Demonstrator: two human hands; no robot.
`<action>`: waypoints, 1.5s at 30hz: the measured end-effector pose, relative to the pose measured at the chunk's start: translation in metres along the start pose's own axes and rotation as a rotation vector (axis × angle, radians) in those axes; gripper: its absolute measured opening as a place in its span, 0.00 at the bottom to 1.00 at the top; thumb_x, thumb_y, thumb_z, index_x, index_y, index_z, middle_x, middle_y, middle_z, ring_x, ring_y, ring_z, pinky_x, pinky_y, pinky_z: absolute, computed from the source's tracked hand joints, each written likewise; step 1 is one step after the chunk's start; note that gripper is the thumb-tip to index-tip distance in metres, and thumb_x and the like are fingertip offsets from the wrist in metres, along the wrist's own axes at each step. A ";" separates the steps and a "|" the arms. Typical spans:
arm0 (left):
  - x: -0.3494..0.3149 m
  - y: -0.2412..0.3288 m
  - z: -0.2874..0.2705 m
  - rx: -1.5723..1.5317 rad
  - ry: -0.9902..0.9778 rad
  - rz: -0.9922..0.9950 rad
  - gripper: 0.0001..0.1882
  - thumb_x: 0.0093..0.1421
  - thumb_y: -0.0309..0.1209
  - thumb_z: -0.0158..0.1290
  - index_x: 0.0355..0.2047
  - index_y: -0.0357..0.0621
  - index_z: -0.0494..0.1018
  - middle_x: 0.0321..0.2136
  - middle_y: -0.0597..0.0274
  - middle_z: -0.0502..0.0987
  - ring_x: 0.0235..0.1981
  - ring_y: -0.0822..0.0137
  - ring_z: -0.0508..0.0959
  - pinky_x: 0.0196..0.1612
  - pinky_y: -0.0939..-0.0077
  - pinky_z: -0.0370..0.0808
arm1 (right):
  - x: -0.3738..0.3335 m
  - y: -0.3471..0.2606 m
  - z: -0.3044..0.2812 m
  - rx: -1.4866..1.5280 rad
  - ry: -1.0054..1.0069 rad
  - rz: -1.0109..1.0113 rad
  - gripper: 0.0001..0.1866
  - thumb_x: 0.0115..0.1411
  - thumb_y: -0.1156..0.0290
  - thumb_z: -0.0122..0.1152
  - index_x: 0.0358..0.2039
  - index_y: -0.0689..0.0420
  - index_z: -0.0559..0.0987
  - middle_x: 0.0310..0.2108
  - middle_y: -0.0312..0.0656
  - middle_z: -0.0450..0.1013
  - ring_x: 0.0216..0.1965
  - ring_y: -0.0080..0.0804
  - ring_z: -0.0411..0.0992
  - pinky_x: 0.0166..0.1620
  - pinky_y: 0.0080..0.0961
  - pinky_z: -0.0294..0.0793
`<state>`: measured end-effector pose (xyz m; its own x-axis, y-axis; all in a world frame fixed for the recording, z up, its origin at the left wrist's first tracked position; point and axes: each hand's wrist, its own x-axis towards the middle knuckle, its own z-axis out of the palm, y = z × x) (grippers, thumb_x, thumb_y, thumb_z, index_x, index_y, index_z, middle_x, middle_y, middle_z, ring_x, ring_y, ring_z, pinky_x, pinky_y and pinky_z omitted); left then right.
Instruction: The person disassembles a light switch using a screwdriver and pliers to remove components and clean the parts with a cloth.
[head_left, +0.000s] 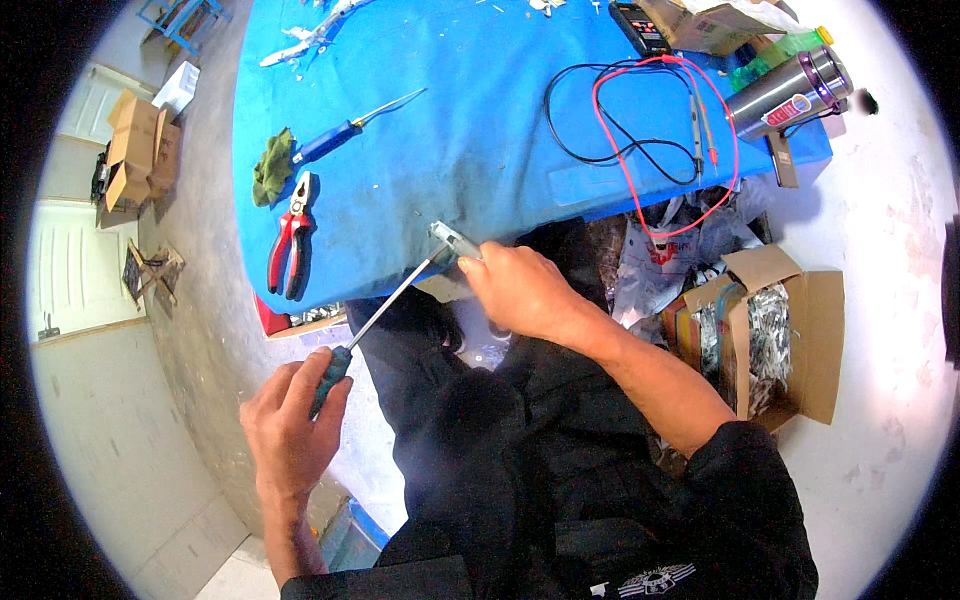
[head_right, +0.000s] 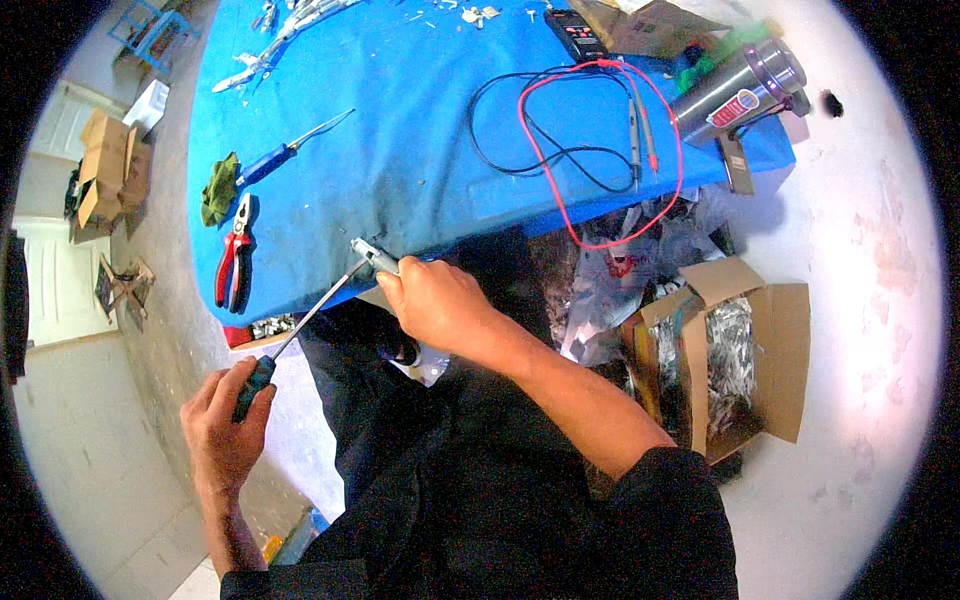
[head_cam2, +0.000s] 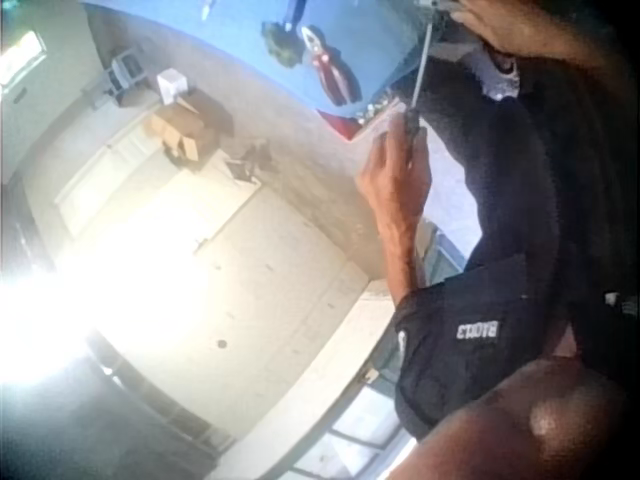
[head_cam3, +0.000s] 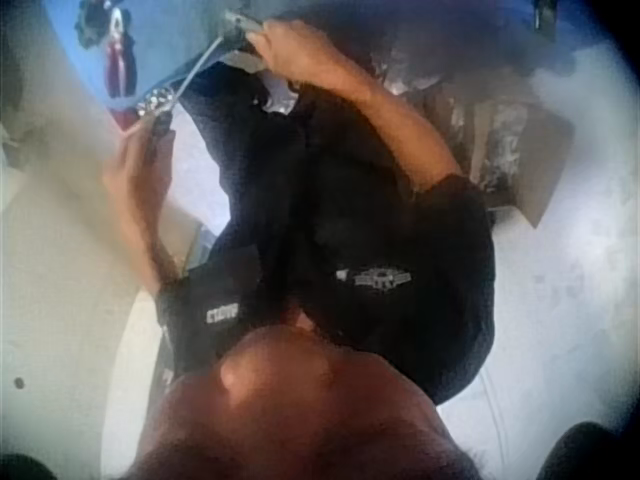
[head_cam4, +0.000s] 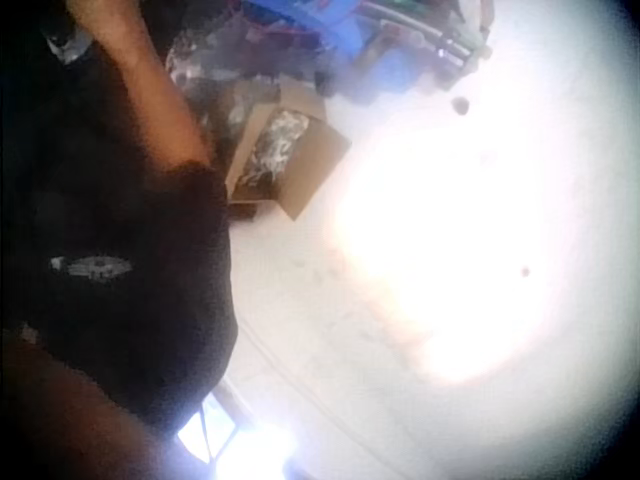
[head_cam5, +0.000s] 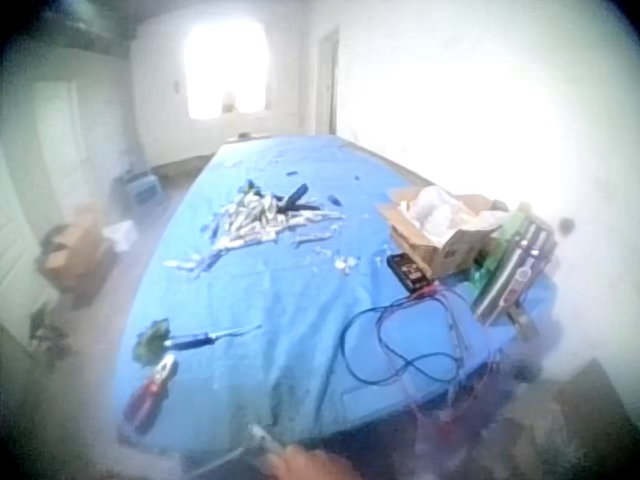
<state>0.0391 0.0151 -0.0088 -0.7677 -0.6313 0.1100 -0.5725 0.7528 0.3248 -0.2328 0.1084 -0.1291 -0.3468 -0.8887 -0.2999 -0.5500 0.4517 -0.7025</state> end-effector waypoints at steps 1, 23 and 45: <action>-0.002 0.000 0.002 -0.002 0.007 -0.004 0.19 0.53 0.26 0.71 0.46 0.43 0.82 0.32 0.55 0.84 0.27 0.60 0.85 0.29 0.68 0.81 | 0.000 -0.003 -0.004 0.017 -0.029 0.026 0.25 0.74 0.53 0.53 0.34 0.66 0.80 0.30 0.66 0.79 0.35 0.69 0.80 0.42 0.61 0.79; -0.001 0.016 0.013 0.067 0.060 0.066 0.18 0.52 0.24 0.69 0.44 0.44 0.81 0.32 0.58 0.84 0.32 0.60 0.85 0.33 0.67 0.80 | -0.001 0.000 -0.003 -0.005 -0.004 -0.020 0.25 0.74 0.53 0.53 0.34 0.66 0.80 0.31 0.68 0.79 0.37 0.69 0.80 0.43 0.62 0.79; -0.007 0.014 0.013 -0.108 -0.036 -0.124 0.18 0.54 0.23 0.66 0.47 0.40 0.80 0.34 0.51 0.83 0.34 0.53 0.83 0.38 0.61 0.78 | -0.002 -0.001 -0.003 -0.013 0.000 -0.033 0.25 0.74 0.54 0.53 0.35 0.66 0.79 0.30 0.66 0.79 0.36 0.69 0.80 0.41 0.61 0.79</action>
<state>0.0325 0.0326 -0.0168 -0.7039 -0.7096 0.0301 -0.6306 0.6439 0.4332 -0.2337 0.1101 -0.1264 -0.3283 -0.9032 -0.2763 -0.5707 0.4228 -0.7040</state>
